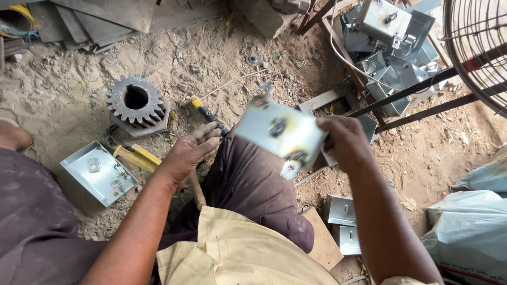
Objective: The person welds components onto a metal box by hand using a welding torch, positioning the box on the ground and joining metal pieces.
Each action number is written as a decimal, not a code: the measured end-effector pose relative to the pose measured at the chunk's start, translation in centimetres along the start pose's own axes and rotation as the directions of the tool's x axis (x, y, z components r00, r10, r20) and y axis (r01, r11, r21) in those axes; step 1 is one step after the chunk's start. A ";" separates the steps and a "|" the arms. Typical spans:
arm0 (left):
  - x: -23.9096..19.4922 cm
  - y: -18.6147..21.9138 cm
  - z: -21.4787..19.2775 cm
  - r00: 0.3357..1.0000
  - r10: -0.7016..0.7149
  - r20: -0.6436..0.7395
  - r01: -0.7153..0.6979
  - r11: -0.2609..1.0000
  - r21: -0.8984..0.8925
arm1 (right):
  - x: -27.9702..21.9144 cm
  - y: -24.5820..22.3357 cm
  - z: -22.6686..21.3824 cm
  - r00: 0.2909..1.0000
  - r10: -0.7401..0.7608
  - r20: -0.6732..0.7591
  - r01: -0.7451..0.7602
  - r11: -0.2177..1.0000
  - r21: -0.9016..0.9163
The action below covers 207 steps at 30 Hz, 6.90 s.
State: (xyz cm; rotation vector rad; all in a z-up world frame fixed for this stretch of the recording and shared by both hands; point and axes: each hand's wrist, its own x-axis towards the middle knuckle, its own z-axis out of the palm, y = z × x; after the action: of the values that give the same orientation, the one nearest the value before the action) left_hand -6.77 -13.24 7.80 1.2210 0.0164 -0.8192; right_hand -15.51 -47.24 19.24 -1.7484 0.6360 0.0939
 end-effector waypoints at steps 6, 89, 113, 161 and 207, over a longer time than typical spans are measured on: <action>-1.0 0.1 -3.0 0.990 -0.020 -0.137 0.017 1.000 -0.019 | 10.5 4.2 -9.8 0.918 0.141 -0.370 0.064 0.870 0.489; -42.0 -21.9 -24.8 0.323 0.090 -0.942 0.945 -0.078 0.317 | 3.1 6.1 18.7 0.931 -0.229 0.284 0.352 0.356 -0.866; -32.7 5.8 -10.5 0.483 0.530 -0.697 -0.673 0.734 0.092 | -3.8 -1.4 26.7 0.432 -0.602 0.672 0.712 0.685 0.156; -1.3 0.1 -6.9 0.436 0.540 -0.720 -0.474 0.818 0.327 | 5.3 4.8 20.8 0.930 -0.352 0.103 0.351 0.936 0.026; -0.3 -2.9 -7.4 0.449 0.596 -0.666 -0.240 0.798 0.552 | -11.7 3.8 13.7 0.829 -0.523 0.200 0.500 0.852 0.157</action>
State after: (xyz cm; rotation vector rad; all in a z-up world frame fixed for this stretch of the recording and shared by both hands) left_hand -5.63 -7.26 2.75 1.8076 0.3134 0.3059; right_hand -23.46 -30.89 16.56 -1.7237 -0.0198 -0.1025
